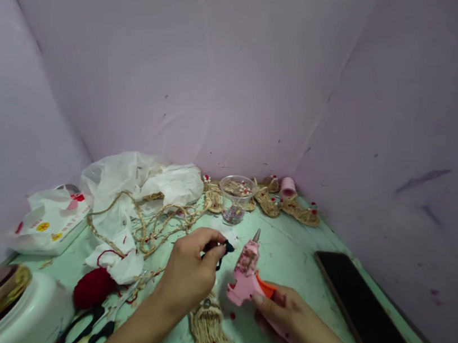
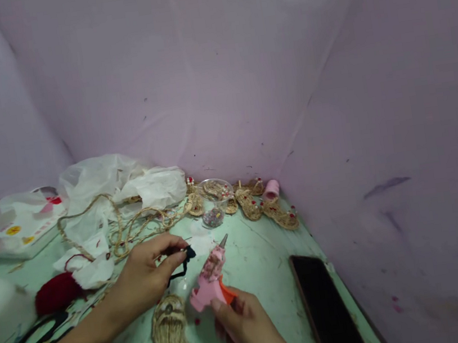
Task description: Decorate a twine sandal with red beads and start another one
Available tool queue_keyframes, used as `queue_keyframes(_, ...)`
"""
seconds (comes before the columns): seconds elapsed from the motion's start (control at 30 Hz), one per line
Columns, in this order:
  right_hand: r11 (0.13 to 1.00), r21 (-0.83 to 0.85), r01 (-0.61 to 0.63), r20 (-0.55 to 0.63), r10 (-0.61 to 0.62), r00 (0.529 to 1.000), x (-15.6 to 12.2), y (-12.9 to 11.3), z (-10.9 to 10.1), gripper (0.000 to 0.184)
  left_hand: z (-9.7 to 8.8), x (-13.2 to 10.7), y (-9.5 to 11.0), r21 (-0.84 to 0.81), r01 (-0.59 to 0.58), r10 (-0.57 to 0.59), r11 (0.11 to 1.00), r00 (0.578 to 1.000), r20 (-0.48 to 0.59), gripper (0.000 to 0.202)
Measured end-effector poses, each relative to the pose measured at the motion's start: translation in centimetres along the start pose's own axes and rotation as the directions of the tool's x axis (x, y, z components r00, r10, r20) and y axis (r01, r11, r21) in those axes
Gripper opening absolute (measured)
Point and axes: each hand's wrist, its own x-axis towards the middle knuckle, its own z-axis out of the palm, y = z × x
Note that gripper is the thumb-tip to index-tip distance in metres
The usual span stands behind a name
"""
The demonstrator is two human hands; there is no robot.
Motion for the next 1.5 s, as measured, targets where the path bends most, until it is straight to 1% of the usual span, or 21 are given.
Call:
queue_keyframes(0.07, 0.998, -0.069, 0.004, -0.088, -0.010, 0.996, 0.2, -0.1, -0.5, 0.048, 0.7, 1.0, 0.0, 0.030, -0.054, 0.054, 0.998, 0.998, 0.019, 0.013)
queue_keyframes(0.13, 0.995, -0.098, -0.035, -0.138, 0.021, 0.990, 0.5, 0.1, -0.8, 0.047, 1.6, 1.7, -0.2, 0.049, -0.070, 0.067, 0.996, 0.996, 0.062, 0.014)
queue_keyframes(0.2, 0.993, -0.108, -0.051, -0.133, 0.037, 0.990, 0.8, 0.5, -0.9, 0.046, 2.8, 2.3, -0.5, 0.063, -0.115, 0.108, 0.991, 0.988, 0.111, 0.015)
queue_keyframes(0.3, 0.994, -0.111, 0.001, -0.122, -0.014, 0.992, 1.1, 1.2, -1.0, 0.044, 4.8, 2.6, -0.9, 0.085, -0.215, 0.198, 0.973, 0.965, 0.174, 0.017)
queue_keyframes(0.37, 0.994, -0.101, 0.035, -0.123, -0.047, 0.991, 1.2, 1.5, -1.1, 0.043, 5.9, 2.7, -1.0, 0.105, -0.246, 0.220, 0.964, 0.953, 0.209, 0.019)
queue_keyframes(0.43, 0.994, -0.092, 0.060, -0.121, -0.071, 0.990, 1.2, 1.7, -1.1, 0.042, 6.5, 2.7, -1.0, 0.135, -0.271, 0.232, 0.953, 0.940, 0.248, 0.020)
queue_keyframes(0.5, 0.993, -0.093, 0.072, -0.121, -0.083, 0.989, 1.2, 1.8, -1.2, 0.040, 6.5, 2.7, -0.8, 0.180, -0.298, 0.237, 0.938, 0.925, 0.295, 0.021)
queue_keyframes(0.57, 0.992, -0.097, 0.086, -0.125, -0.098, 0.987, 1.2, 2.0, -1.3, 0.038, 6.4, 2.7, -0.6, 0.238, -0.308, 0.218, 0.921, 0.915, 0.338, 0.020)
queue_keyframes(0.7, 0.989, -0.088, 0.121, -0.142, -0.133, 0.981, 1.4, 2.5, -1.3, 0.035, 6.1, 2.3, -0.5, 0.354, -0.286, 0.137, 0.890, 0.910, 0.391, 0.016)
queue_keyframes(0.87, 0.991, -0.085, 0.107, -0.142, -0.119, 0.983, 1.4, 2.5, -1.4, 0.037, 5.3, 1.7, -0.4, 0.425, -0.265, 0.061, 0.866, 0.898, 0.436, 0.008)
queue_keyframes(0.97, 0.992, -0.070, 0.103, -0.132, -0.112, 0.985, 1.3, 2.3, -1.3, 0.038, 4.2, 2.2, -0.3, 0.403, -0.265, 0.057, 0.876, 0.887, 0.459, 0.007)
queue_keyframes(1.03, 0.994, -0.057, 0.095, -0.126, -0.102, 0.987, 1.4, 2.2, -1.3, 0.040, 3.8, 2.9, -0.5, 0.365, -0.249, 0.074, 0.897, 0.899, 0.431, 0.010)
queue_keyframes(1.13, 0.996, -0.045, 0.080, -0.115, -0.084, 0.990, 1.5, 2.1, -1.3, 0.042, 4.1, 3.9, -1.2, 0.287, -0.212, 0.096, 0.934, 0.925, 0.368, 0.017)
queue_keyframes(1.2, 0.996, -0.043, 0.075, -0.108, -0.079, 0.991, 1.4, 2.1, -1.3, 0.041, 4.7, 4.2, -1.6, 0.226, -0.209, 0.118, 0.951, 0.926, 0.360, 0.016)
queue_keyframes(1.27, 0.996, -0.032, 0.085, -0.096, -0.088, 0.992, 1.3, 2.1, -1.3, 0.038, 5.2, 4.0, -2.0, 0.175, -0.219, 0.143, 0.960, 0.920, 0.364, 0.017)
queue_keyframes(1.37, 0.994, -0.036, 0.104, -0.097, -0.107, 0.990, 1.2, 2.3, -1.3, 0.035, 5.6, 3.3, -2.4, 0.142, -0.227, 0.156, 0.964, 0.908, 0.389, 0.018)
queue_keyframes(1.5, 0.993, -0.102, 0.064, -0.129, -0.077, 0.989, 1.2, 2.3, -1.3, 0.037, 5.5, 2.4, -2.9, 0.144, -0.232, 0.143, 0.962, 0.876, 0.460, 0.019)
